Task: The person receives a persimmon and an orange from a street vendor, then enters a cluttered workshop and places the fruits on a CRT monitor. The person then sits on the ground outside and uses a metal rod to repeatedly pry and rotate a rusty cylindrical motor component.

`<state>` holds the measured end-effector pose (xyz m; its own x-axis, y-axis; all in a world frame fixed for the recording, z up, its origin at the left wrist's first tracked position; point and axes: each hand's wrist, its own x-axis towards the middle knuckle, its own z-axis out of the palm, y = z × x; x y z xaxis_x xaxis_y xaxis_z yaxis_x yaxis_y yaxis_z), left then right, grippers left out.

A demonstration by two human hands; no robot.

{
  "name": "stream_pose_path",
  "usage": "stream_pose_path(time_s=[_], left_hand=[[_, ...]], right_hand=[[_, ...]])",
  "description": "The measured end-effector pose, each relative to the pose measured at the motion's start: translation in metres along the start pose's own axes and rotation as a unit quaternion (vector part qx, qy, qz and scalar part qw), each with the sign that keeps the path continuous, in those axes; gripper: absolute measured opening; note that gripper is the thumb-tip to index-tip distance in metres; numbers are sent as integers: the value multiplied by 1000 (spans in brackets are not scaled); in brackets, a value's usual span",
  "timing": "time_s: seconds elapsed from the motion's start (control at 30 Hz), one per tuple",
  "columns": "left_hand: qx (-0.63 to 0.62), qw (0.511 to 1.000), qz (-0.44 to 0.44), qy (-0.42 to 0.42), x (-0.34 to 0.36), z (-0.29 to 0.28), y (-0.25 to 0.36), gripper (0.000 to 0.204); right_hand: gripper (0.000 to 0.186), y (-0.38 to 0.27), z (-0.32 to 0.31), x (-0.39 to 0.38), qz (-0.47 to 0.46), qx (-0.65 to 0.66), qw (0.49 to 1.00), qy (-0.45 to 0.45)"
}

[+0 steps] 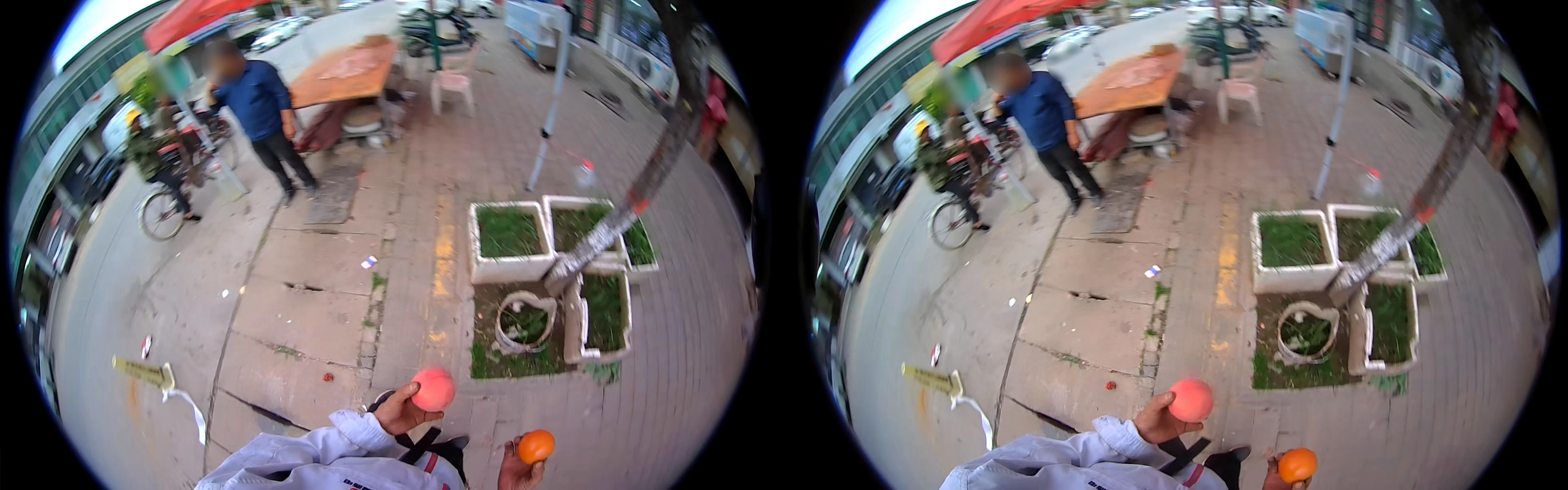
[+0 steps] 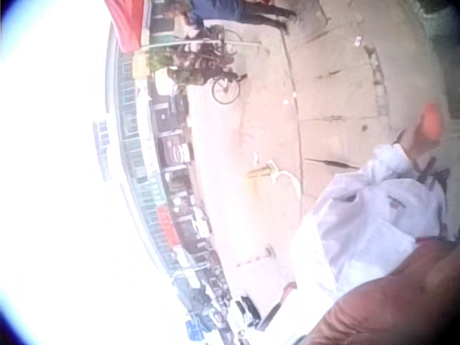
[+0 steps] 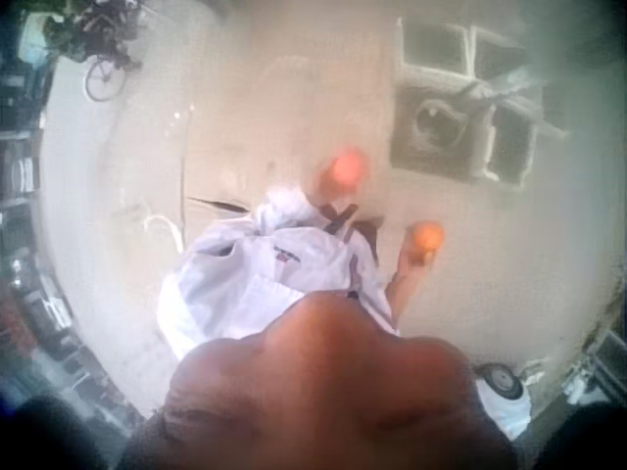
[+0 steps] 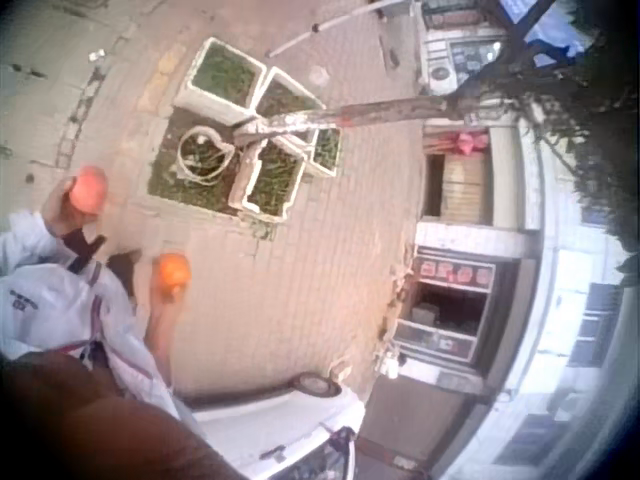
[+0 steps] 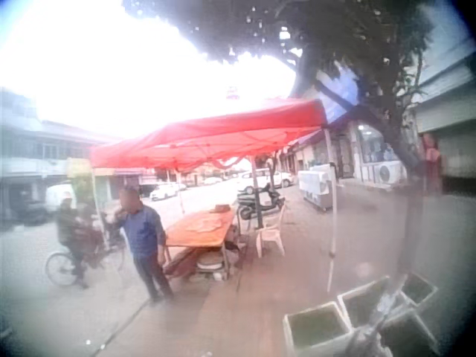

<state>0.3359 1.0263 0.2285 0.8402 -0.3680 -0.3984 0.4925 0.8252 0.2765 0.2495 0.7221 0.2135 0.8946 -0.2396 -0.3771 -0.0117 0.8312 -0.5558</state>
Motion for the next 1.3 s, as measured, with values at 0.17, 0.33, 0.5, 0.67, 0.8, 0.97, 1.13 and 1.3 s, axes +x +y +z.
stream_pose_path(time_s=[0.17,0.33,0.5,0.67,0.8,0.97,1.13,1.3], left_hand=[[-38,993,103,53,-43,10,-32,72],[-73,971,207,92,-76,11,-44,71],[-120,962,234,75,-83,-8,-48,69],[-130,958,248,64,-94,-20,-34,68],[-138,956,252,59,-101,-25,-19,67],[-160,956,243,29,-107,-42,-17,66],[-179,950,255,33,-117,-47,-28,66],[-182,944,269,47,-133,-46,-42,67]], right_hand=[[78,-56,13,52,76,-40,986,-142],[62,-57,47,78,126,-16,968,-217],[46,-17,44,78,306,299,879,-209],[53,12,73,40,229,24,940,-253],[59,23,76,23,257,27,947,-191],[66,29,68,13,245,4,955,-166],[73,28,64,2,262,-12,957,-121],[72,27,59,-6,263,-15,956,-131]])
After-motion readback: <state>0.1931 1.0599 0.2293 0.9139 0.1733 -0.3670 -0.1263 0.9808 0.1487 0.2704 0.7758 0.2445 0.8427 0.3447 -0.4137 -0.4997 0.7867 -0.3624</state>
